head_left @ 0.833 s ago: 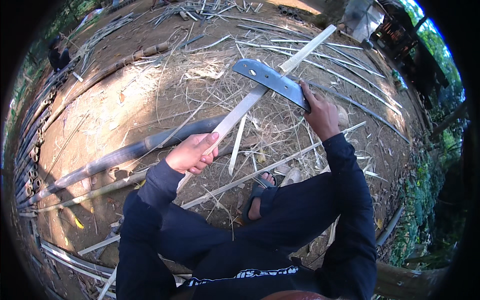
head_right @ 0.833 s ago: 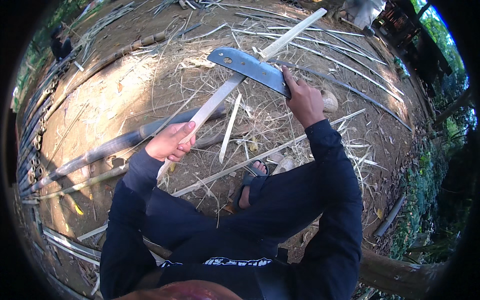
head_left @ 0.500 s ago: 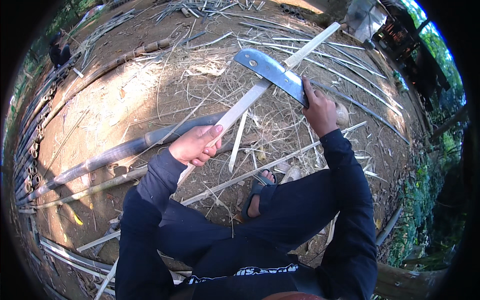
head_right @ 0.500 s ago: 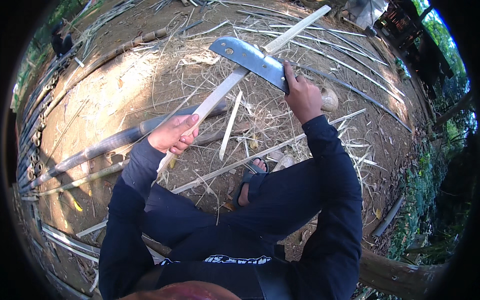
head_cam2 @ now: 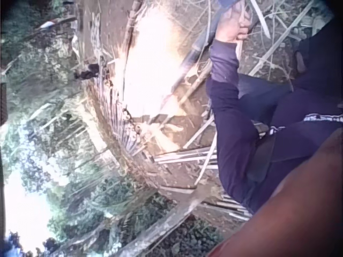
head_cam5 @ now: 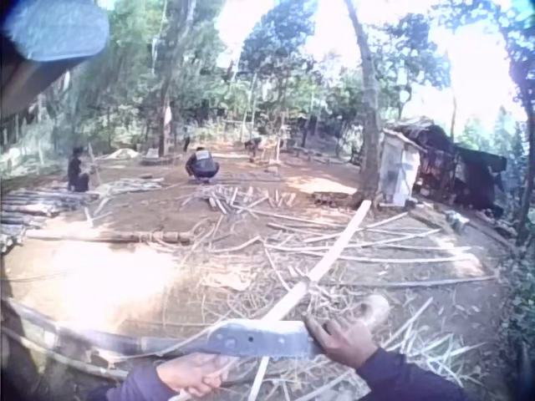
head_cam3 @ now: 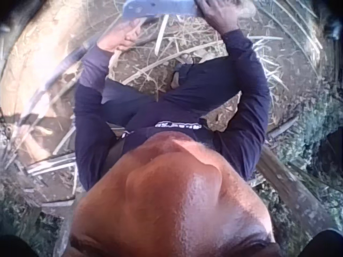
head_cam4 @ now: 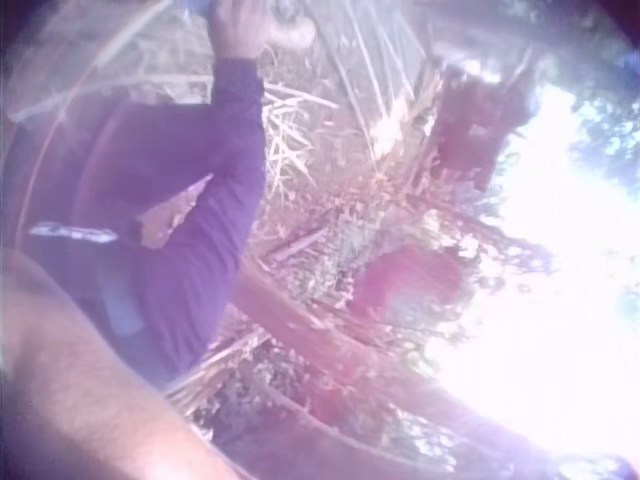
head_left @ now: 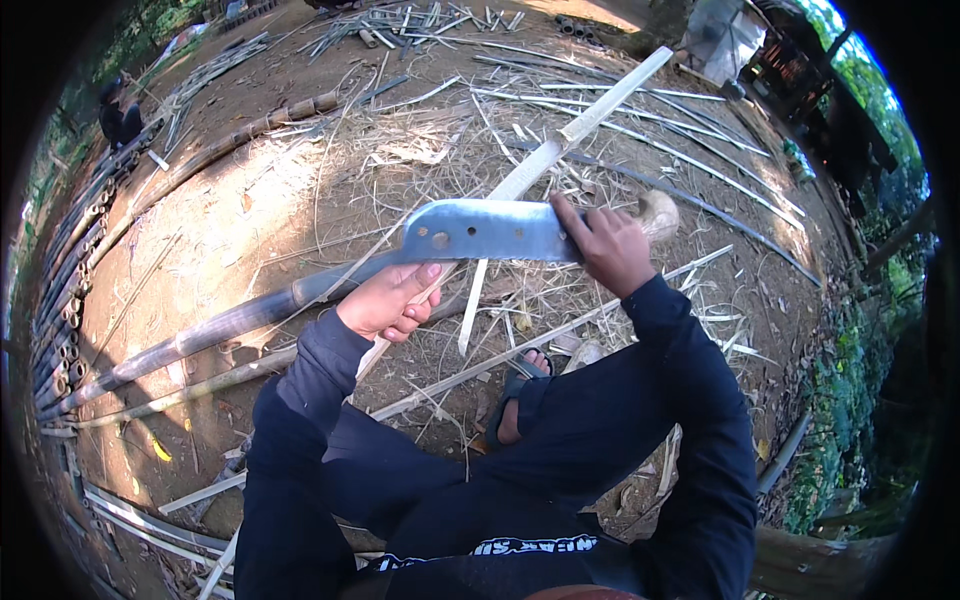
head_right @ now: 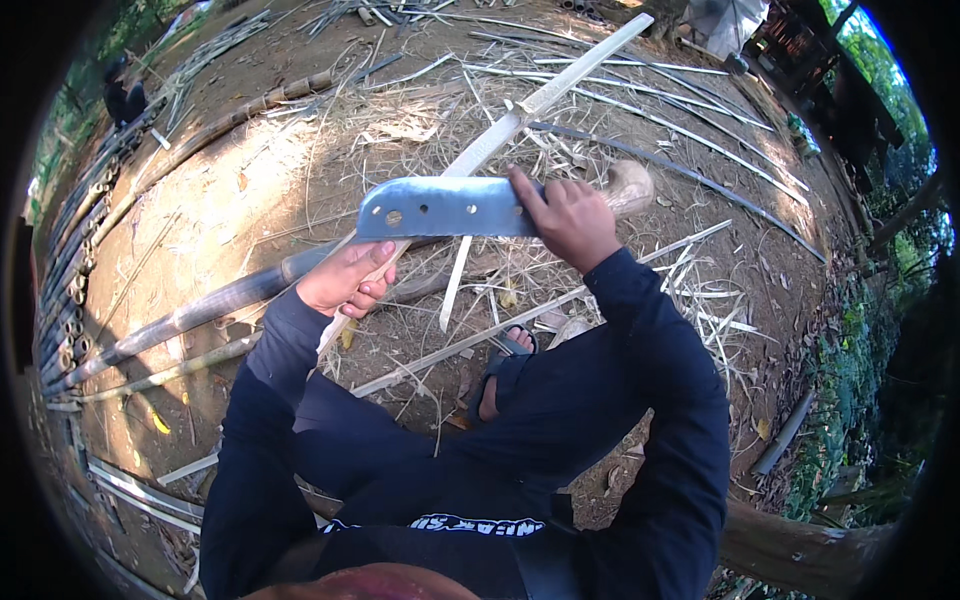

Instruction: The person uses a large blade to shave and smooth the outer surface of long bamboo strips while sitting on the ground in an outdoor workshop area.

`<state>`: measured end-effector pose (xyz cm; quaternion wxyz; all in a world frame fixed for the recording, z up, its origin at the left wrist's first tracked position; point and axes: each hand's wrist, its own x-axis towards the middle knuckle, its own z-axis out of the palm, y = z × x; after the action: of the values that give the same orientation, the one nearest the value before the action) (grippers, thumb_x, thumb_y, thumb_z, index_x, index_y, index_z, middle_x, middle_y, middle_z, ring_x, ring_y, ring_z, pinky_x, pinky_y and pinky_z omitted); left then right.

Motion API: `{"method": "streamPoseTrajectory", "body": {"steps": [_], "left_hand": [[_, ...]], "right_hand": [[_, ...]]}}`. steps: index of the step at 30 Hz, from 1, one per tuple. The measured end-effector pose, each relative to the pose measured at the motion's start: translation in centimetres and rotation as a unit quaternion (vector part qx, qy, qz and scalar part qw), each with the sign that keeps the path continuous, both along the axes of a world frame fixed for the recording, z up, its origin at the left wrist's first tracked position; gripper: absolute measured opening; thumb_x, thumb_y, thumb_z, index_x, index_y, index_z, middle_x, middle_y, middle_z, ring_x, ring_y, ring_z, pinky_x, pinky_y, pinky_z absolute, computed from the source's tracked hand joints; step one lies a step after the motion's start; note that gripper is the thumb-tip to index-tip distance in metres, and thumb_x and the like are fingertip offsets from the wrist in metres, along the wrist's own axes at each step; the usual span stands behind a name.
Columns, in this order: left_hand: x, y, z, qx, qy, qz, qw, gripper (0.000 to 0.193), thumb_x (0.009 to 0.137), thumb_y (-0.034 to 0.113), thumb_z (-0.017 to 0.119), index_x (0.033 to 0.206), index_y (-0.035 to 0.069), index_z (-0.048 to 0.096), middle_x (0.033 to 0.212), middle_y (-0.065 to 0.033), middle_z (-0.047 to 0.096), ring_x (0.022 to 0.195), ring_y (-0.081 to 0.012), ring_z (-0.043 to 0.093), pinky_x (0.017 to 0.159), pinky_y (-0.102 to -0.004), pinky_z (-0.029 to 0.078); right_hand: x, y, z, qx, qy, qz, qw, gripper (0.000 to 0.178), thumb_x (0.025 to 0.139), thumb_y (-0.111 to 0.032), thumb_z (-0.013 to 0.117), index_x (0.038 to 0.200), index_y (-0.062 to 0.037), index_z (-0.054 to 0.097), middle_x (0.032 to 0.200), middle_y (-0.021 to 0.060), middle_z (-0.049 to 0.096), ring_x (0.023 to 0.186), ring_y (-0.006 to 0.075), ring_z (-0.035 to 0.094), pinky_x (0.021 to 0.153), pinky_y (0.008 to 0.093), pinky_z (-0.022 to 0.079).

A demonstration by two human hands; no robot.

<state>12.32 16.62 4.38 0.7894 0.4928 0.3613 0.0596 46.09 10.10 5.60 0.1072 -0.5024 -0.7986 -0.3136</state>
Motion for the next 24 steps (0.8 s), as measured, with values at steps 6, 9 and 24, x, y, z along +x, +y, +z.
{"method": "streamPoseTrajectory", "body": {"steps": [6, 9, 24], "left_hand": [[0.1, 0.0, -0.2, -0.009, 0.007, -0.006, 1.000, 0.047, 0.098, 0.056, 0.049, 0.090, 0.009, 0.048, 0.060, 0.0078, 0.032, 0.041, 0.0002, 0.024, 0.034, -0.0182, 0.022], [-0.2, 0.0, 0.1, -0.002, 0.012, 0.001, 1.000, 0.047, 0.098, 0.055, 0.050, 0.090, 0.009, 0.048, 0.061, 0.0072, 0.032, 0.041, 0.0003, 0.023, 0.034, -0.0182, 0.022], [-0.3, -0.6, 0.5, -0.025, -0.006, -0.006, 1.000, 0.045, 0.099, 0.054, 0.049, 0.091, 0.009, 0.047, 0.062, 0.0072, 0.033, 0.042, 0.0003, 0.024, 0.036, -0.0176, 0.024]], "right_hand": [[-0.2, -0.6, -0.8, -0.076, 0.119, -0.086, 0.986, 0.071, 0.081, -0.013, 0.065, 0.148, -0.0113, 0.040, 0.077, 0.0120, 0.062, 0.064, 0.0278, 0.066, 0.054, 0.0418, 0.053], [1.9, 1.1, -0.6, -0.023, 0.075, -0.067, 0.995, 0.073, 0.077, -0.009, 0.068, 0.146, -0.0164, 0.044, 0.074, 0.0103, 0.059, 0.064, 0.0291, 0.065, 0.057, 0.0442, 0.052], [9.1, 2.9, 0.2, 0.037, 0.263, -0.255, 0.930, 0.053, 0.085, -0.012, 0.062, 0.137, -0.0155, 0.053, 0.080, 0.0194, 0.068, 0.071, 0.0385, 0.067, 0.062, 0.0521, 0.051]]}}
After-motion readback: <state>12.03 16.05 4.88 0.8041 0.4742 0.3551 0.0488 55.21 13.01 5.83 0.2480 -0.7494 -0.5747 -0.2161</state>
